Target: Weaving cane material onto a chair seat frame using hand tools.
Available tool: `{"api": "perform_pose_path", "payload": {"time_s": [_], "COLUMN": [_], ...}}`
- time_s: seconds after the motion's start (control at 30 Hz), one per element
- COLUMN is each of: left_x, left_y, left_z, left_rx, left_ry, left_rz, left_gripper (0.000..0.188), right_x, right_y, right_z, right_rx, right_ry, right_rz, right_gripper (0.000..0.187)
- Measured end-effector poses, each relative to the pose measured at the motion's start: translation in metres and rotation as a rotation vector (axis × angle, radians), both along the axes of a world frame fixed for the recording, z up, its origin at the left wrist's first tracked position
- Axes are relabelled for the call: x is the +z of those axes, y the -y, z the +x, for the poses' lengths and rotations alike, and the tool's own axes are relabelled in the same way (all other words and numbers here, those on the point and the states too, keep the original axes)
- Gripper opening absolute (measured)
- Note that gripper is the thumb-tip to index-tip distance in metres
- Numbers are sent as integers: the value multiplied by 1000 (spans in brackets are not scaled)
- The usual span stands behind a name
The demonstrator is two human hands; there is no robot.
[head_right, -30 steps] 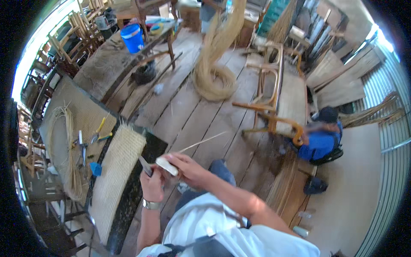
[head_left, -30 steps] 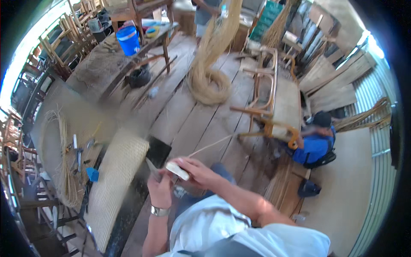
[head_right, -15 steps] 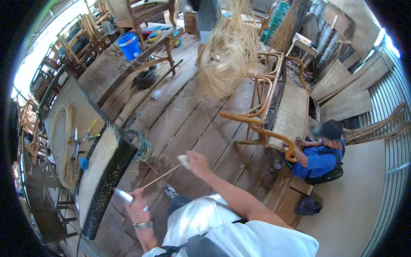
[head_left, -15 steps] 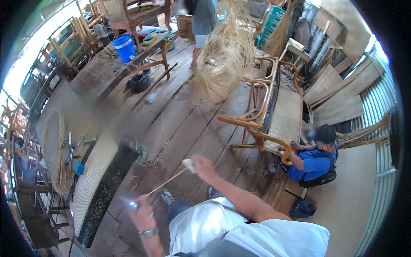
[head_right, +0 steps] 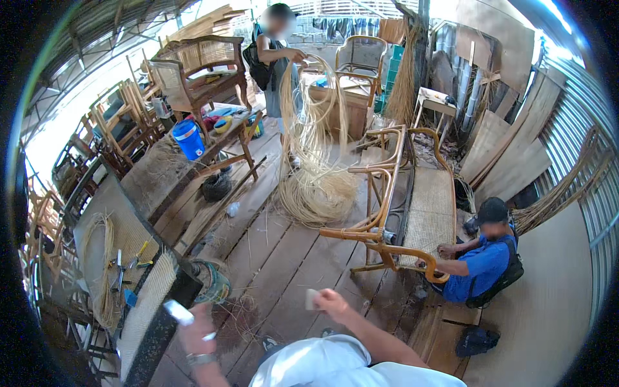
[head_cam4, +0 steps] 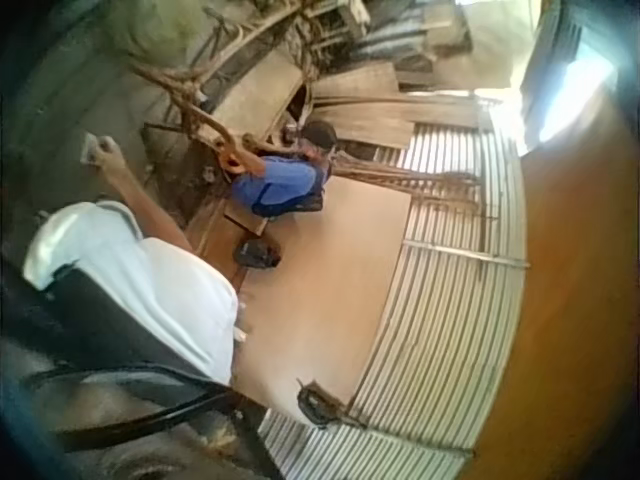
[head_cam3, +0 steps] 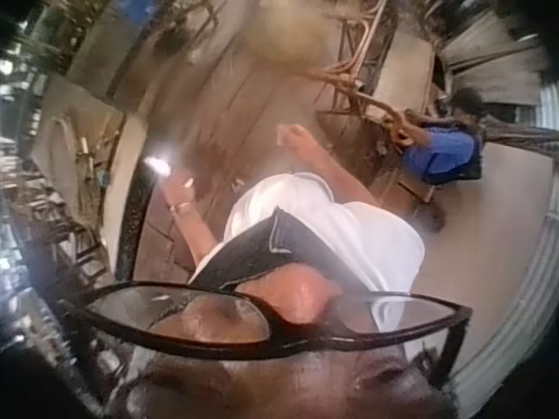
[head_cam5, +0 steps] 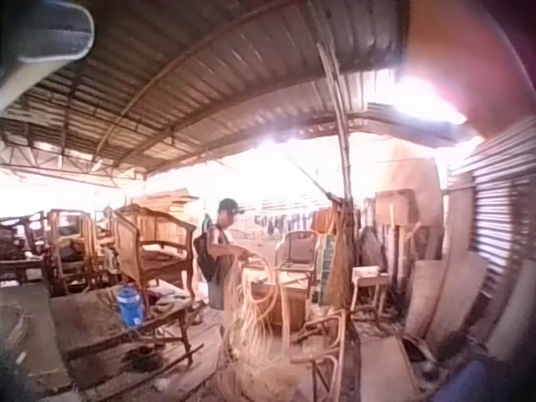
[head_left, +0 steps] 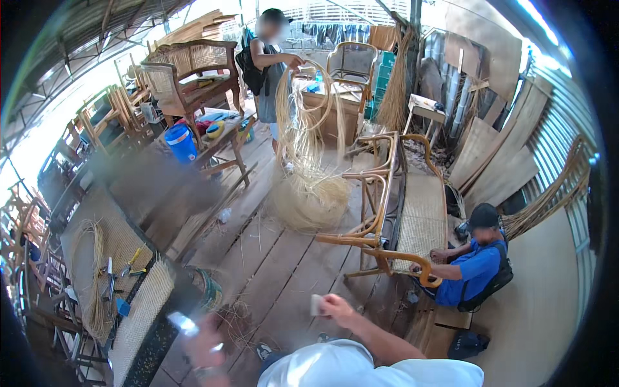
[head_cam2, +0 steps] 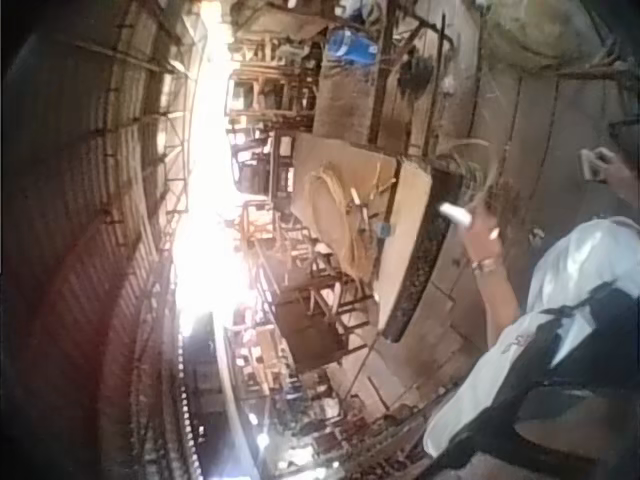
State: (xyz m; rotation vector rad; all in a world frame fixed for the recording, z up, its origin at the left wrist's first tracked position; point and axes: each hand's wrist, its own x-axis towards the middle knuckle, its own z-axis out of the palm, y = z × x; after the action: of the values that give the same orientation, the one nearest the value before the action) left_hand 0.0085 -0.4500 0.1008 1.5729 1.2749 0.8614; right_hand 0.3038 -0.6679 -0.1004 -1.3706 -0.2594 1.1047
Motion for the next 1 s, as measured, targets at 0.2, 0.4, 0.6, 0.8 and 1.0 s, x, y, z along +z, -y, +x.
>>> {"api": "perform_pose_path", "payload": {"time_s": [0.2,0.4,0.6,0.8,1.0], "left_x": [-1,-54,-69,-74,-189], "left_y": [66,66,85,80,14], "left_z": [88,80,73,75,-5], "left_rx": [-367,-220,-132,-59,110], "left_ry": [388,114,205,327,420], "left_rz": [-475,-31,-209,-618,-607], "left_gripper": [10,16,13,9,11], "right_x": [111,148,149,110,112], "right_y": [-79,-68,-57,-56,18], "right_z": [-51,-54,-74,-66,24], "right_rx": [168,509,502,358,14], "right_ry": [-168,137,321,29,-195], "right_rz": [395,379,293,223,219], "right_gripper": [37,55,41,35,29]}}
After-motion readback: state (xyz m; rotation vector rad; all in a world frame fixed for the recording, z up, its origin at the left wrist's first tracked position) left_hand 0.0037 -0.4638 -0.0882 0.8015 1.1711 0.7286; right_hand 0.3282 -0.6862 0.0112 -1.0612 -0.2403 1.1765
